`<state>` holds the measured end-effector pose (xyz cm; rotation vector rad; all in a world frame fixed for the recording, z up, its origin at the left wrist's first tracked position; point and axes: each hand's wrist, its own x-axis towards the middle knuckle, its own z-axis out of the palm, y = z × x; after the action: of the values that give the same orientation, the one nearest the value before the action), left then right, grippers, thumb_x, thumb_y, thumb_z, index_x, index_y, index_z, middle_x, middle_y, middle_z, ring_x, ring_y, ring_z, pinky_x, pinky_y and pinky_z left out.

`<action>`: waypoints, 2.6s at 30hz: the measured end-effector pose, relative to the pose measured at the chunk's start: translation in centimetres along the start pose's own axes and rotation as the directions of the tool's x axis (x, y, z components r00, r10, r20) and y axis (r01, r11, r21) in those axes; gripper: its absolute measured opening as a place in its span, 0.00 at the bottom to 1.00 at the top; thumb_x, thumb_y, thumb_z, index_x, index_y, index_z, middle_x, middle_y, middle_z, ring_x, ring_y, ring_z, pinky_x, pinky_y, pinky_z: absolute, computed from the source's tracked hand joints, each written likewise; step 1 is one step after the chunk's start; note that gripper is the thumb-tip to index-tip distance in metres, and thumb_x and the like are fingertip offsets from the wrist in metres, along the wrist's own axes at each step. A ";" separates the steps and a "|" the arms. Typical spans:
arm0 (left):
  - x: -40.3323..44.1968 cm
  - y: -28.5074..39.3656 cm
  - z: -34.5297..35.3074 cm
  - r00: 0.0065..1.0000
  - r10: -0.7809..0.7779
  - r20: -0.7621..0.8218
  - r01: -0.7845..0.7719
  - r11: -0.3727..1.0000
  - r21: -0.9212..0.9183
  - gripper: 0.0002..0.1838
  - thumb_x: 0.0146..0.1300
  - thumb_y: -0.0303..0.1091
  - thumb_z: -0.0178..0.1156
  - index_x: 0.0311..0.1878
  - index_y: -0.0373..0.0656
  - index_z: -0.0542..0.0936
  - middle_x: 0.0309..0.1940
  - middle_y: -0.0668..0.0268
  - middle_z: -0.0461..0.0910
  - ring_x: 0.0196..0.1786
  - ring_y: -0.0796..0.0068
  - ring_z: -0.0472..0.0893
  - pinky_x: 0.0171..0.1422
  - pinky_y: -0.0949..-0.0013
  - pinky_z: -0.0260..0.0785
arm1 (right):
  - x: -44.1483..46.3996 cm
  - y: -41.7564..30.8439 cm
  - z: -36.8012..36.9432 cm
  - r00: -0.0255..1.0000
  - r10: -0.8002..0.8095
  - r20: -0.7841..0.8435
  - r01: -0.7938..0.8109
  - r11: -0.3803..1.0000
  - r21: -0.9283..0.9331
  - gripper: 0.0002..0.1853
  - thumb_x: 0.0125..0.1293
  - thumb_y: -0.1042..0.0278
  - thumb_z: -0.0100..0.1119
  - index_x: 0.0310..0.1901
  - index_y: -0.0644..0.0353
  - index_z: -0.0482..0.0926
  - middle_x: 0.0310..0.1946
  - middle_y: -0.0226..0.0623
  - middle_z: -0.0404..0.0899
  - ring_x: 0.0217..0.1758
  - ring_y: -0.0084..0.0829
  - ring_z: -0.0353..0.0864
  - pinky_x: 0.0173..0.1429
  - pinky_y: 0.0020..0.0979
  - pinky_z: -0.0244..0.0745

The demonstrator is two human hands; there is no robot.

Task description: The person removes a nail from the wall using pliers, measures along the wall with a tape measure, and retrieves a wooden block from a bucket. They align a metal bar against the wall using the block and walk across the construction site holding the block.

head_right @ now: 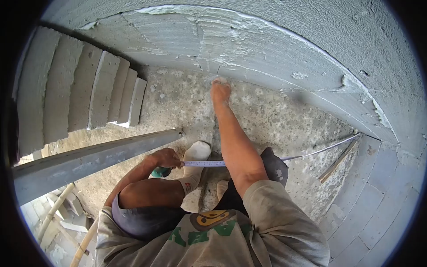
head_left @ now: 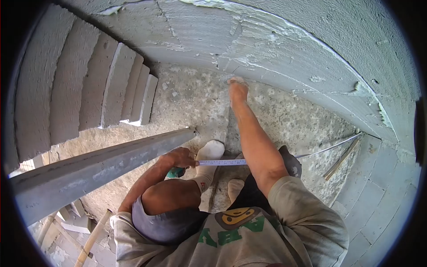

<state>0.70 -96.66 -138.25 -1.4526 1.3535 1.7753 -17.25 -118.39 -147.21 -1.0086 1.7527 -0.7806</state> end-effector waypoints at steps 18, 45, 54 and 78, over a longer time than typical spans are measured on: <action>-0.2 -0.6 0.3 0.999 -0.033 0.038 0.037 0.994 -0.101 0.22 0.58 0.60 0.59 0.32 0.51 0.86 0.31 0.65 0.83 0.38 0.67 0.80 0.48 0.61 0.70 | 3.4 3.5 2.6 0.995 -0.051 -0.083 0.049 0.998 -0.025 0.15 0.63 0.60 0.50 0.36 0.65 0.80 0.36 0.51 0.82 0.42 0.48 0.80 0.50 0.40 0.71; 0.2 -0.3 0.3 0.997 -0.081 -0.004 0.080 0.988 -0.129 0.22 0.58 0.60 0.58 0.32 0.52 0.86 0.34 0.63 0.84 0.43 0.64 0.81 0.53 0.61 0.70 | -4.1 -5.6 -2.6 0.996 -0.078 -0.031 0.084 0.918 0.388 0.09 0.68 0.64 0.53 0.35 0.60 0.77 0.25 0.29 0.75 0.18 0.21 0.64 0.20 0.28 0.58; -3.0 3.0 0.7 0.960 -0.114 -0.256 0.133 0.989 0.059 0.24 0.61 0.62 0.52 0.37 0.52 0.85 0.41 0.61 0.83 0.49 0.59 0.80 0.57 0.59 0.68 | -12.7 -3.2 -14.8 0.927 0.361 -0.104 -0.353 0.932 0.086 0.14 0.64 0.61 0.51 0.36 0.67 0.77 0.31 0.49 0.79 0.40 0.48 0.78 0.47 0.43 0.70; -42.1 29.2 12.4 0.941 0.242 0.239 -0.175 0.947 -0.269 0.19 0.64 0.49 0.53 0.40 0.40 0.79 0.35 0.61 0.81 0.39 0.70 0.80 0.46 0.67 0.70 | -47.0 -22.4 -38.0 0.732 0.633 0.252 -0.588 0.401 0.702 0.16 0.69 0.55 0.48 0.35 0.59 0.76 0.17 0.31 0.70 0.11 0.21 0.62 0.13 0.26 0.52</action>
<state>-15.37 -88.19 -88.78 -1.1591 1.2181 2.2535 -35.61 -84.35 -95.63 0.2636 1.4297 -0.9024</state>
